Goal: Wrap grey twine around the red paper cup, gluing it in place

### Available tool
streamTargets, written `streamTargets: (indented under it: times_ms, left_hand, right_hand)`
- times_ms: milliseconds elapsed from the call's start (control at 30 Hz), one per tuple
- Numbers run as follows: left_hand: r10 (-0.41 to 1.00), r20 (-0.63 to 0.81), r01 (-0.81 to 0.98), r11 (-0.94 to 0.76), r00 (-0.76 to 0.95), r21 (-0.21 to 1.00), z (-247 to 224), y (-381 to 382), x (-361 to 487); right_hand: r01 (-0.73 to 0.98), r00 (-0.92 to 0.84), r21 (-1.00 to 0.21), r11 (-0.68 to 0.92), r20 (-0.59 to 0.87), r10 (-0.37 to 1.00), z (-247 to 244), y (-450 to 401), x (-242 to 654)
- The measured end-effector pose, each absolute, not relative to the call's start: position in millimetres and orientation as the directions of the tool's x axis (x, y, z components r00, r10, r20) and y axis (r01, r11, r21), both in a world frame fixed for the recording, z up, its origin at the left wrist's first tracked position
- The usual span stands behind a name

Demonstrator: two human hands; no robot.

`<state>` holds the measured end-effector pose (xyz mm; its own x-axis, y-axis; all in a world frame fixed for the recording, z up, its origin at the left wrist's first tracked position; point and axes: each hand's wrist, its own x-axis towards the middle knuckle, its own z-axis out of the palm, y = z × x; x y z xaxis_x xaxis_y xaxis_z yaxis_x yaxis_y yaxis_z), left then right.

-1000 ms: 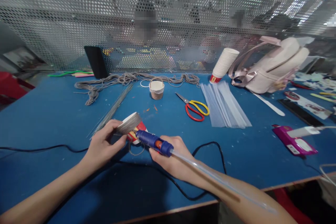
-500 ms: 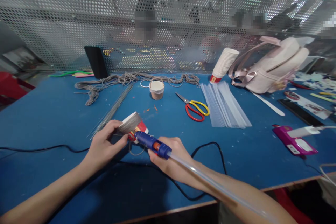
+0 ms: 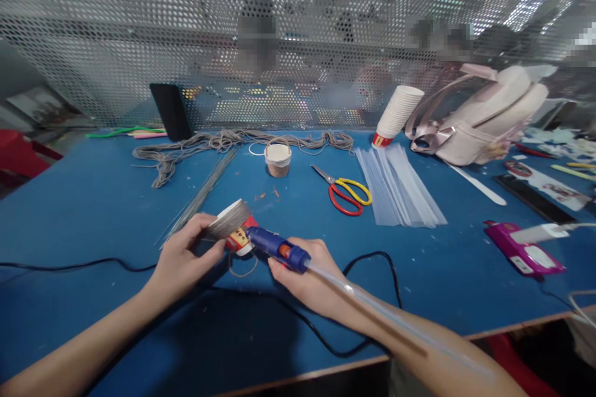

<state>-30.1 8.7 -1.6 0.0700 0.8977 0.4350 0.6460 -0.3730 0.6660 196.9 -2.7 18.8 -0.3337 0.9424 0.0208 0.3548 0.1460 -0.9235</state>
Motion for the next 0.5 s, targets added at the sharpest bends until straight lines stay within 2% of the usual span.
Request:
streamTargets:
  times_ms: [133,267,500]
  left_hand:
    - [0.908,0.414,0.62,-0.365,0.072,0.694,-2.5,9.0,-32.5]
    - [0.917,0.392,0.607,-0.354,0.075,0.712,-0.6,9.0,-32.3]
    - [0.924,0.376,0.602,-0.338,0.068,0.723,2.3,8.8,-31.5]
  right_hand:
    - [0.334,-0.283,-0.942,0.021,-0.079,0.956,25.0,0.5,198.3]
    - [0.382,-0.287,-0.922,-0.059,-0.179,0.941,25.7,2.3,200.9]
    - [0.416,-0.3,-0.904,-0.102,-0.242,0.923,26.5,0.4,203.0]
